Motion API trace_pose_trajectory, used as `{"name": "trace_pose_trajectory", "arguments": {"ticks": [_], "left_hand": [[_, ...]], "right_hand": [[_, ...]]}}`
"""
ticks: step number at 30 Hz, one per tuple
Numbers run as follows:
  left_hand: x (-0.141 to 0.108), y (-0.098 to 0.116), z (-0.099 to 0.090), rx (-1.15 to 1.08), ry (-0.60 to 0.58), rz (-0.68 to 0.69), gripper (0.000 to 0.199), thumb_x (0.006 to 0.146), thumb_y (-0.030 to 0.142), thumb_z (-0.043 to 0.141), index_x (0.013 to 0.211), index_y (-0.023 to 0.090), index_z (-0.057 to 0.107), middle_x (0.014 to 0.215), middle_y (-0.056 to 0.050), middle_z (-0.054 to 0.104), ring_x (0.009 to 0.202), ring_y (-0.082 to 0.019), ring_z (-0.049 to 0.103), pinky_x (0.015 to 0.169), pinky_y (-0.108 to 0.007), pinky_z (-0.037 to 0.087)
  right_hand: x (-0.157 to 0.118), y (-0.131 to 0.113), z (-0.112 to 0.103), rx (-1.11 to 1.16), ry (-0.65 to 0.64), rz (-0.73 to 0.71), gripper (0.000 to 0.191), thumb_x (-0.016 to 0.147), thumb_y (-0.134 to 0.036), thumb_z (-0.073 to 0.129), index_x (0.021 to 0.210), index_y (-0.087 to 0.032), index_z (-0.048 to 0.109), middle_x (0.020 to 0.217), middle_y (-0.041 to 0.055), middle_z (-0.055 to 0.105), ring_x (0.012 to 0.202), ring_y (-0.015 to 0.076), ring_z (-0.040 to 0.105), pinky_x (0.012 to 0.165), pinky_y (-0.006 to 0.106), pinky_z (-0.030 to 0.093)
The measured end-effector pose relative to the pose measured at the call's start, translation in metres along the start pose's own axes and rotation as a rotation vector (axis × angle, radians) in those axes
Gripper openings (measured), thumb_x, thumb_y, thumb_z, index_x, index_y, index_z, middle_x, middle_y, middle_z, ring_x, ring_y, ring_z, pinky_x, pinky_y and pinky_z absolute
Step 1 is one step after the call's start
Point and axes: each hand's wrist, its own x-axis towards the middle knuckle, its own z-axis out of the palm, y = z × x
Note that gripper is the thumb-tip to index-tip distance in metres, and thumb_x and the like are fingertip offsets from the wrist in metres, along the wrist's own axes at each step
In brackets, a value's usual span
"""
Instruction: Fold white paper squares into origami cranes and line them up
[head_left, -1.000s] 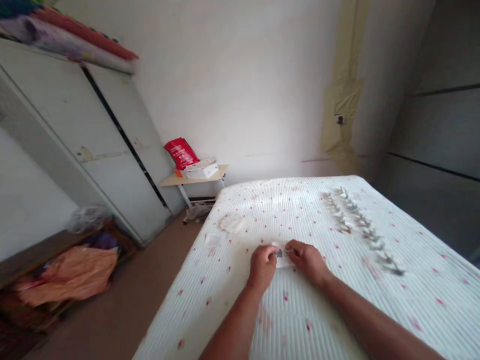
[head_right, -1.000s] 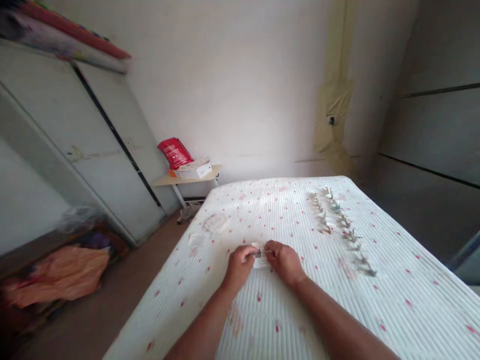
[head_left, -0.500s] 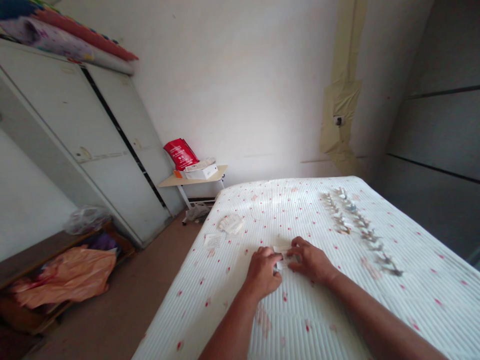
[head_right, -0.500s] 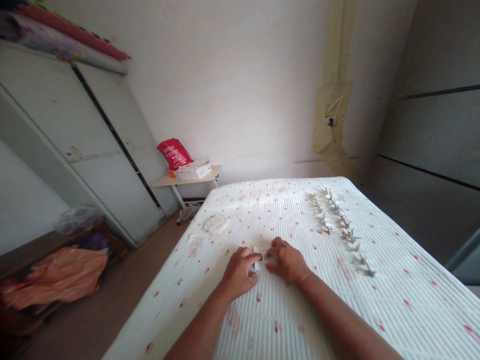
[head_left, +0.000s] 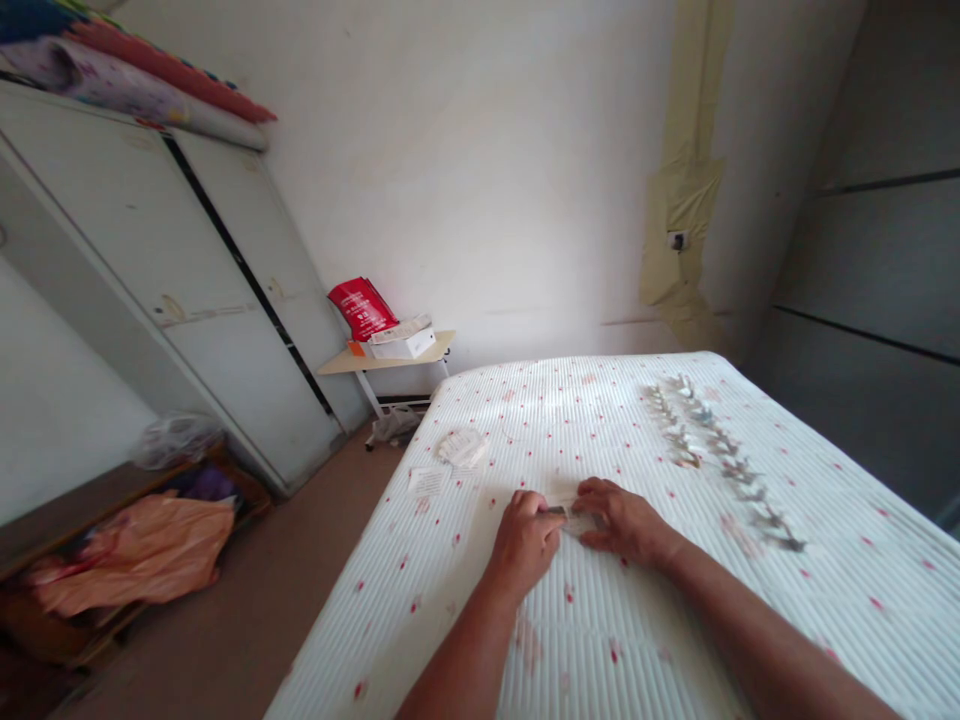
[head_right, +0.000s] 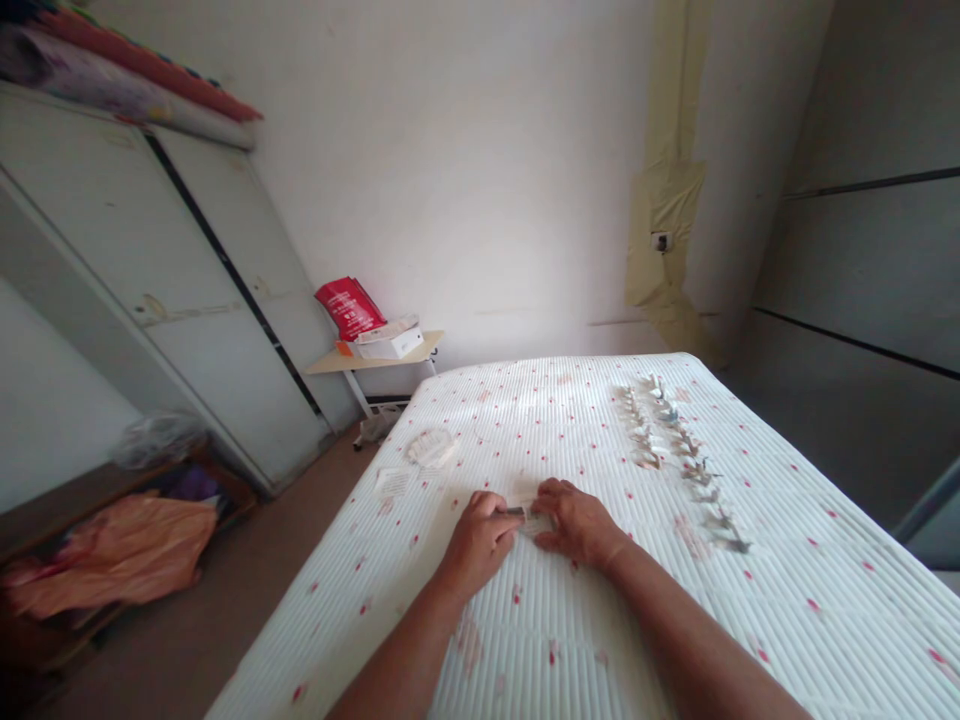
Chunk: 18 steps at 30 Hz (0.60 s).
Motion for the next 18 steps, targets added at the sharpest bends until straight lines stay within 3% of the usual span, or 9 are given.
{"name": "trace_pose_trajectory", "arguments": {"ticks": [4, 11, 18], "left_hand": [[0.0004, -0.0038, 0.002, -0.075, 0.014, -0.002, 0.025, 0.076, 0.013, 0.05, 0.088, 0.025, 0.068, 0.084, -0.003, 0.054, 0.086, -0.016, 0.046, 0.077, -0.028, 0.04], [0.0019, -0.0064, 0.0036, -0.163, 0.045, -0.061, 0.024, 0.077, 0.013, 0.048, 0.085, 0.022, 0.069, 0.083, -0.004, 0.059, 0.084, -0.016, 0.05, 0.076, -0.027, 0.041], [0.0023, -0.0051, 0.0034, -0.15, 0.053, -0.098, 0.021, 0.078, 0.014, 0.046, 0.076, 0.018, 0.066, 0.081, -0.004, 0.06, 0.085, -0.015, 0.05, 0.077, -0.027, 0.041]], "right_hand": [[-0.001, 0.0004, 0.0004, -0.005, 0.013, -0.048, 0.038, 0.067, -0.026, 0.061, 0.105, -0.024, 0.062, 0.117, 0.0072, 0.053, 0.103, 0.0216, 0.051, 0.085, 0.032, 0.043], [-0.0023, -0.0025, -0.0035, 0.044, -0.001, -0.051, 0.024, 0.073, -0.024, 0.055, 0.095, -0.025, 0.066, 0.106, 0.0049, 0.059, 0.096, 0.019, 0.053, 0.084, 0.03, 0.041], [-0.0004, -0.0063, -0.0038, 0.037, 0.013, -0.016, 0.023, 0.082, -0.021, 0.043, 0.087, -0.021, 0.065, 0.098, 0.0054, 0.061, 0.092, 0.018, 0.053, 0.081, 0.028, 0.041]]}}
